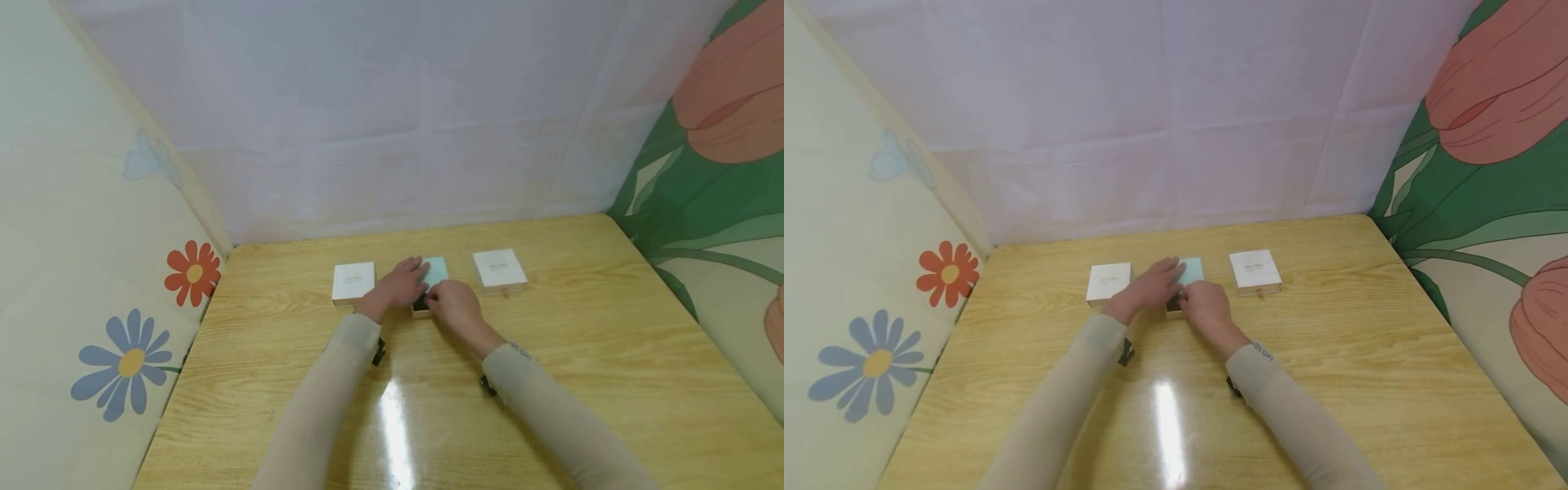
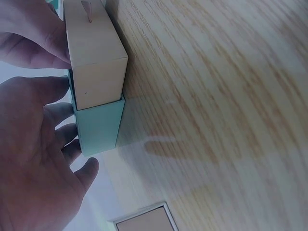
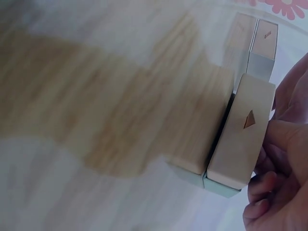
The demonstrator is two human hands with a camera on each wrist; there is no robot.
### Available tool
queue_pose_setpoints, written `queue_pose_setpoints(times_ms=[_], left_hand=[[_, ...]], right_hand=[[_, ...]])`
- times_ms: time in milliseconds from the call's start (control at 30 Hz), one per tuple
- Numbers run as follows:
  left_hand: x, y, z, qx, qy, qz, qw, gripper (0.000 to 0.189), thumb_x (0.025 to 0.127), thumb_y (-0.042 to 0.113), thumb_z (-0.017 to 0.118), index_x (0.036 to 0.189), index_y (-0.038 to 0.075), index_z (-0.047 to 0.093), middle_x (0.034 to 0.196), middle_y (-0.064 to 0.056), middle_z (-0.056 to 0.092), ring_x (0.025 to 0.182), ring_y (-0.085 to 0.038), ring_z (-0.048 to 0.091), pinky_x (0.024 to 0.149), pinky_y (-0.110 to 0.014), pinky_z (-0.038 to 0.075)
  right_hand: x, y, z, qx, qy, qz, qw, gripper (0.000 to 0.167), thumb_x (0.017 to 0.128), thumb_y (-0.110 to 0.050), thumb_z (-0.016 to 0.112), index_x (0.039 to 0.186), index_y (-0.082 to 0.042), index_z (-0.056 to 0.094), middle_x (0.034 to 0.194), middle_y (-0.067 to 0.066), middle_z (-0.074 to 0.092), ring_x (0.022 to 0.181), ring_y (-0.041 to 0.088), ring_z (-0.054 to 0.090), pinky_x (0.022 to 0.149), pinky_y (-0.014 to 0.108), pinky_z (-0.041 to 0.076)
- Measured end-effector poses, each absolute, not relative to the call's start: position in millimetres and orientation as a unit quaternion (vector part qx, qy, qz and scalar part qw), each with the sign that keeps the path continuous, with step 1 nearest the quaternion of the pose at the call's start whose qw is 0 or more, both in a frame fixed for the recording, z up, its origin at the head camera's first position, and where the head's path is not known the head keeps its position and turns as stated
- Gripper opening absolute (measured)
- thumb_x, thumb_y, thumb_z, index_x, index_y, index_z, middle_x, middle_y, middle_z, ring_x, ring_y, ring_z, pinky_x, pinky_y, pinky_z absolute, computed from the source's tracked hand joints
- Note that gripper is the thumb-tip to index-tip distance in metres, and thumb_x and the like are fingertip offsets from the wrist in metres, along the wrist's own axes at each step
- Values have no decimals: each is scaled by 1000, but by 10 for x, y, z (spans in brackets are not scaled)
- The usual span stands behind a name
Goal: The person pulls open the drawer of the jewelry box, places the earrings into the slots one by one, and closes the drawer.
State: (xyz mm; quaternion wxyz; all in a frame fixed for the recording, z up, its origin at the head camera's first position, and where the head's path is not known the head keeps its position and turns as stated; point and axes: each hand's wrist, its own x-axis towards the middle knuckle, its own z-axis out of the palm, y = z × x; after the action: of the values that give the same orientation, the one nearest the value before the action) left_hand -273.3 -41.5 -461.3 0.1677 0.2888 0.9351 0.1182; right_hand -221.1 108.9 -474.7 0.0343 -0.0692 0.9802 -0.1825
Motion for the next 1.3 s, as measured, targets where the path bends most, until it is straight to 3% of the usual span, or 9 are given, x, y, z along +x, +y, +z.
queue_pose_setpoints(times_ms=[533, 833, 1100, 1300], left_hand=[[-2716, -408, -4592, 286, 936, 120, 166, 57, 112, 34, 34, 163, 13, 19, 170, -11, 10, 157, -28, 7, 128, -40, 13], [-2714, -407, -4582, 283, 936, 125, 168, 58, 112, 35, 35, 163, 15, 18, 171, -9, 9, 157, -26, 6, 128, -40, 13], [-2699, -407, -4588, 288, 936, 114, 169, 59, 112, 36, 34, 163, 15, 16, 171, -9, 8, 157, -27, 5, 128, -41, 13], [-2692, -405, -4596, 286, 938, 112, 163, 59, 112, 37, 34, 163, 14, 17, 171, -10, 8, 157, -28, 5, 128, -41, 11]], right_hand=[[-2212, 1141, -4727, -68, 967, -240, 48, 12, 91, -20, 76, 96, -10, 80, 97, 3, 78, 90, 22, 71, 85, 41, 59], [-2164, 1157, -4682, -59, 954, -289, 52, 15, 93, -20, 74, 94, -7, 80, 82, 1, 76, 70, 13, 65, 71, 33, 59], [-2113, 1257, -4634, -37, 935, -352, 31, 24, 98, -23, 64, 106, -4, 77, 99, 9, 77, 87, 22, 71, 82, 41, 61], [-2085, 1354, -4607, 20, 893, -442, 80, 30, 101, -25, 59, 112, -1, 73, 93, 9, 73, 83, 21, 67, 73, 32, 58]])
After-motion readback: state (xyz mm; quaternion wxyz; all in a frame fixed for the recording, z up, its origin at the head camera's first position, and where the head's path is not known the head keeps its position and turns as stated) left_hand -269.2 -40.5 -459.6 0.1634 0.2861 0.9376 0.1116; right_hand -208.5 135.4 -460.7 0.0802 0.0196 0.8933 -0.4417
